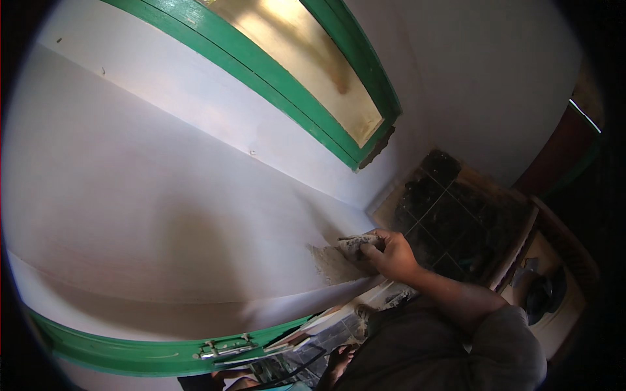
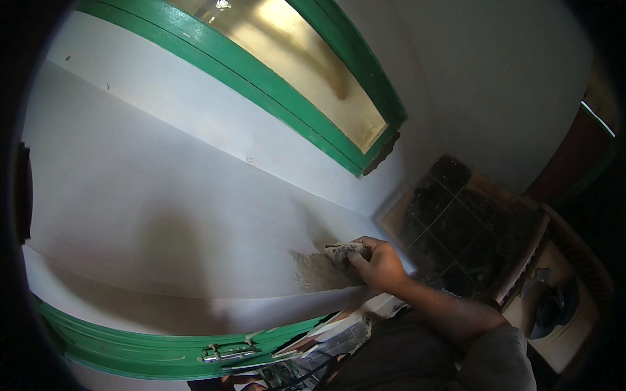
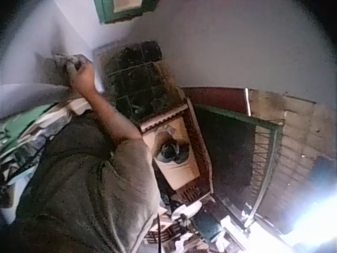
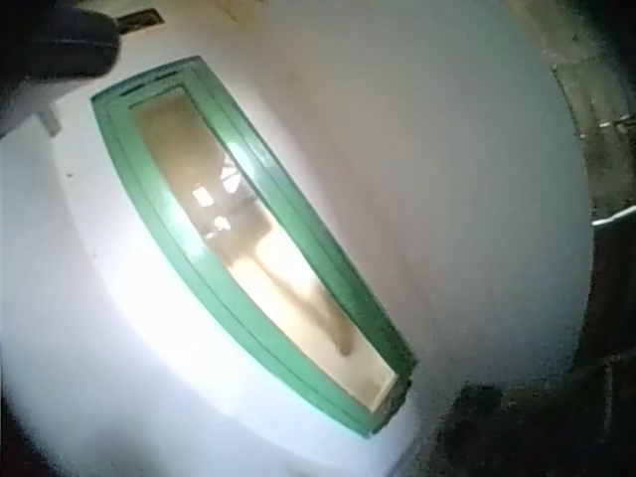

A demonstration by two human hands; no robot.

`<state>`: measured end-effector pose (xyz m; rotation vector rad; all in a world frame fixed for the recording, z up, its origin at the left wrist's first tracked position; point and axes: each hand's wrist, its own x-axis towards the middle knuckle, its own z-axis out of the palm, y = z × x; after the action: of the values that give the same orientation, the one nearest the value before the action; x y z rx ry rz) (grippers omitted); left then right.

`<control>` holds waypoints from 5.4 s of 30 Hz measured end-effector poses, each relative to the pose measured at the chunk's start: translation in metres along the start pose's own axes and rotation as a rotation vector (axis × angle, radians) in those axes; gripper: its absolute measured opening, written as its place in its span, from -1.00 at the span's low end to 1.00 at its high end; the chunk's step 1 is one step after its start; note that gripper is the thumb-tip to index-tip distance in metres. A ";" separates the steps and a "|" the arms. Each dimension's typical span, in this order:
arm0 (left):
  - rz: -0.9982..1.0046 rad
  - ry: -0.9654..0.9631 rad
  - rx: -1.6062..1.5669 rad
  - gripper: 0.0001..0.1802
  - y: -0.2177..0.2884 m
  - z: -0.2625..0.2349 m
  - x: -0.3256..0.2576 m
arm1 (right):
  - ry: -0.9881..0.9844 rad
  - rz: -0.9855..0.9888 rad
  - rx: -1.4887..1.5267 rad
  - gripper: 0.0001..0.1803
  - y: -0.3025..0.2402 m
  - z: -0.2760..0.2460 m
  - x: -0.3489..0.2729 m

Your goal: The person applies and smooths plaster onto a wall ledge near a window using a trowel.

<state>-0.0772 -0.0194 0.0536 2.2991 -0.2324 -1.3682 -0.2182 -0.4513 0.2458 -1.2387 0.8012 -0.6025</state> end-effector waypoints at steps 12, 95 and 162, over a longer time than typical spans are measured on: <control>0.021 0.032 -0.085 -0.65 -0.027 0.007 0.004 | -0.018 -0.048 0.144 -0.77 0.006 0.003 -0.004; 0.031 0.069 0.031 -0.71 0.076 0.011 -0.029 | -0.157 -0.610 -0.411 -0.46 0.021 0.010 -0.038; 0.027 0.097 0.356 -0.52 -0.159 0.012 0.035 | 0.058 -0.359 -0.163 -0.64 0.001 0.003 -0.023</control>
<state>-0.0839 0.1043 -0.0521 2.6317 -0.5089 -1.2807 -0.2300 -0.4314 0.2498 -1.5364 0.6896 -0.8799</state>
